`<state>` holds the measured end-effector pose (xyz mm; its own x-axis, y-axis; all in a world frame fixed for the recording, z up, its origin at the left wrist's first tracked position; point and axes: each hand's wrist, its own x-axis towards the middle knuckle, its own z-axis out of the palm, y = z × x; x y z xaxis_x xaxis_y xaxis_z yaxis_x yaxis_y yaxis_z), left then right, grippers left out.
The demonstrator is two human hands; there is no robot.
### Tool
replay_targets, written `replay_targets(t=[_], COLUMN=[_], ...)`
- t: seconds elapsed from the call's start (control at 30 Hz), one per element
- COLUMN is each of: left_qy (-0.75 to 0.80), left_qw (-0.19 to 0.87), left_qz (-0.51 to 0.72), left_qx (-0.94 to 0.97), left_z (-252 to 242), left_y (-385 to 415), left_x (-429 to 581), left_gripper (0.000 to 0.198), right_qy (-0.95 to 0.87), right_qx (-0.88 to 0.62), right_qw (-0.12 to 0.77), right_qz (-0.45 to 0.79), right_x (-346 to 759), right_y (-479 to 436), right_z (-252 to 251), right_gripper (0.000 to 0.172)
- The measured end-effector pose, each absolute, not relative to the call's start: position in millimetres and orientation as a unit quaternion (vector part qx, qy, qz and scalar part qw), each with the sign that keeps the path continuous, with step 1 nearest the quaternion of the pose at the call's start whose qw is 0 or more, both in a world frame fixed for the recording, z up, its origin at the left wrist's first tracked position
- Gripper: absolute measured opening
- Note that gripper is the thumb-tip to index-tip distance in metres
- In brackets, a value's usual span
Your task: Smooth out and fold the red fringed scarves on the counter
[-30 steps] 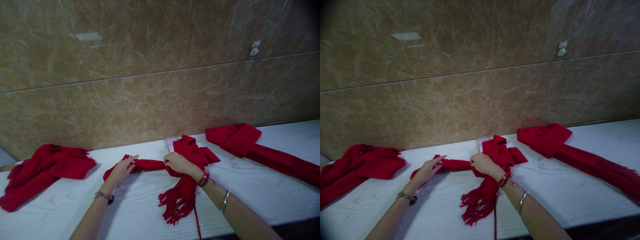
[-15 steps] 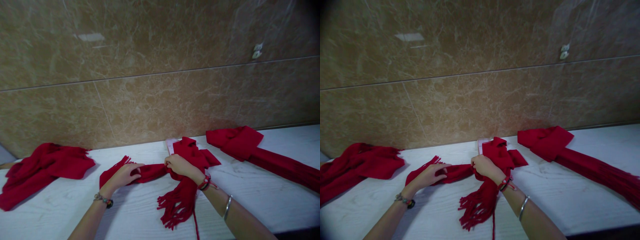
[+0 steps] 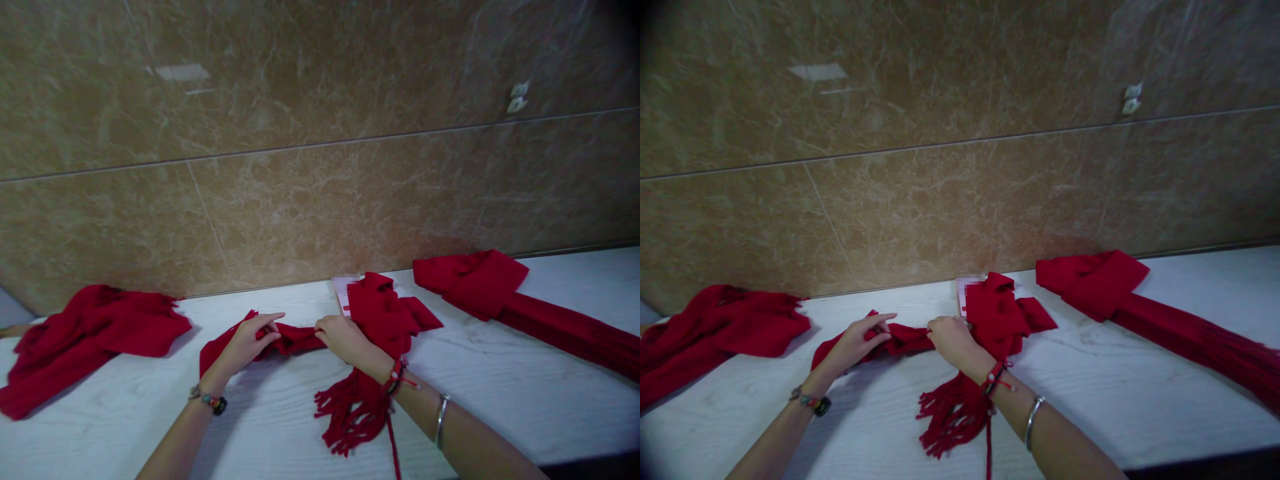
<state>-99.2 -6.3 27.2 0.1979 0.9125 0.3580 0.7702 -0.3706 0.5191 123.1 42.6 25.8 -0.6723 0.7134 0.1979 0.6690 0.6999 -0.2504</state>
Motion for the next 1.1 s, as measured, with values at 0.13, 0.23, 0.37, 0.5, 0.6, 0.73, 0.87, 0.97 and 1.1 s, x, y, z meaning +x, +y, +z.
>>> replay_targets(t=[0.13, 0.23, 0.37, 0.5, 0.6, 0.73, 0.87, 0.97, 1.1], left_qy=[0.550, 0.538, 0.533, 0.529, 0.524, 0.535, 0.562, 0.574, 0.577], left_qw=[0.114, 0.157, 0.184, 0.204, 0.176, 0.154, 0.148, 0.128, 0.092], left_qz=[0.332, 0.353, 0.396, 0.391, 0.375, 0.318, 0.198, 0.158, 0.144], left_qx=[0.757, 0.750, 0.725, 0.725, 0.744, 0.768, 0.789, 0.794, 0.798], left_z=[32.8, 39.4, 45.6, 41.6, 37.6, 37.8, 39.4, 37.2, 29.4], left_y=[-8.9, -13.1, -17.2, -15.4, -13.7, -14.6, -16.3, -16.2, -13.7], left_x=[-98.7, -100.0, -103.3, -100.9, -98.2, -102.1, -111.4, -114.7, -115.6], left_gripper=[0.035, 0.038, 0.038, 0.037, 0.035, 0.039, 0.048, 0.053, 0.054], right_qy=[-0.900, -0.891, -0.892, -0.888, -0.900, -0.898, -0.869, -0.851, -0.882], right_qx=[-0.379, -0.330, -0.334, -0.405, -0.382, -0.356, -0.321, -0.336, -0.358], right_qw=[0.186, 0.249, 0.216, 0.169, 0.166, 0.203, 0.337, 0.369, 0.242], right_qz=[0.111, 0.188, 0.216, 0.137, 0.126, 0.161, 0.168, 0.161, 0.189], right_x=[136.4, 151.5, 160.4, 152.1, 144.6, 148.2, 169.9, 188.0, 205.0], right_y=[48.9, 52.9, 58.9, 59.2, 54.9, 57.2, 68.6, 76.1, 85.3], right_z=[43.8, 60.2, 60.7, 42.9, 37.0, 49.4, 72.0, 79.4, 72.0], right_gripper=[0.017, 0.020, 0.029, 0.031, 0.024, 0.017, 0.014, 0.013, 0.012])
